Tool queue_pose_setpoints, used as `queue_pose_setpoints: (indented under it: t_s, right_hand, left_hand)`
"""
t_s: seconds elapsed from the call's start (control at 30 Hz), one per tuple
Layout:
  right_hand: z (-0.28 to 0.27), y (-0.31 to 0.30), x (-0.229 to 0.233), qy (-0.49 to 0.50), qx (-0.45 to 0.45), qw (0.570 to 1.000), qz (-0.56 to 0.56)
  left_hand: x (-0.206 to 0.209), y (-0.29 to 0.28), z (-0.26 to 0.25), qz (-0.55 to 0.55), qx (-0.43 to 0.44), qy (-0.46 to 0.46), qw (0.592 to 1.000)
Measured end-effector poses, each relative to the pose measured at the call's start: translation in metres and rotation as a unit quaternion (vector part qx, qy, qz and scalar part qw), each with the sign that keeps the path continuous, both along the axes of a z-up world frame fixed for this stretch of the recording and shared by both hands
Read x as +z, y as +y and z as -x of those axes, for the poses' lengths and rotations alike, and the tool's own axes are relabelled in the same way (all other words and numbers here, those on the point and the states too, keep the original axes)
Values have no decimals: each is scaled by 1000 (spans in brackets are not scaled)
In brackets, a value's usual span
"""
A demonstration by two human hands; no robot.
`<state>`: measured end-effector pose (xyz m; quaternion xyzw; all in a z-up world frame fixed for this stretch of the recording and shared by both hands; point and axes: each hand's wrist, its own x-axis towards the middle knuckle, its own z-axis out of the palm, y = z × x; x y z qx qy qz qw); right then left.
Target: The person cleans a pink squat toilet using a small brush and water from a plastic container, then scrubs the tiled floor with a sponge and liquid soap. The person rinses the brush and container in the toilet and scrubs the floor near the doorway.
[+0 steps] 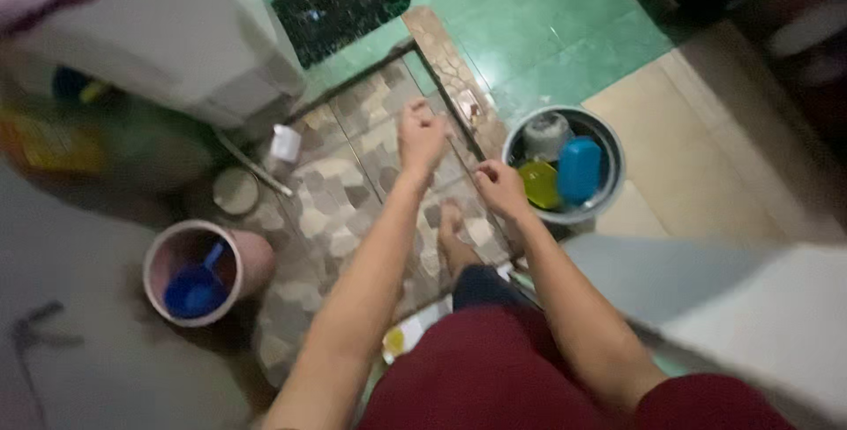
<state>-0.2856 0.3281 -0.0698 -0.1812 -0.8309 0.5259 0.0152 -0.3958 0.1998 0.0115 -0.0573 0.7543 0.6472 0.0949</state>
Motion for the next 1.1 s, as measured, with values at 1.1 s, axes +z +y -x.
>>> queue_pose_setpoints:
  t_s: [1.1]
  right_hand:
    - [252,42,-241,-351,-424,821,149]
  left_hand:
    - [-295,144,374,186,-413,-400,797]
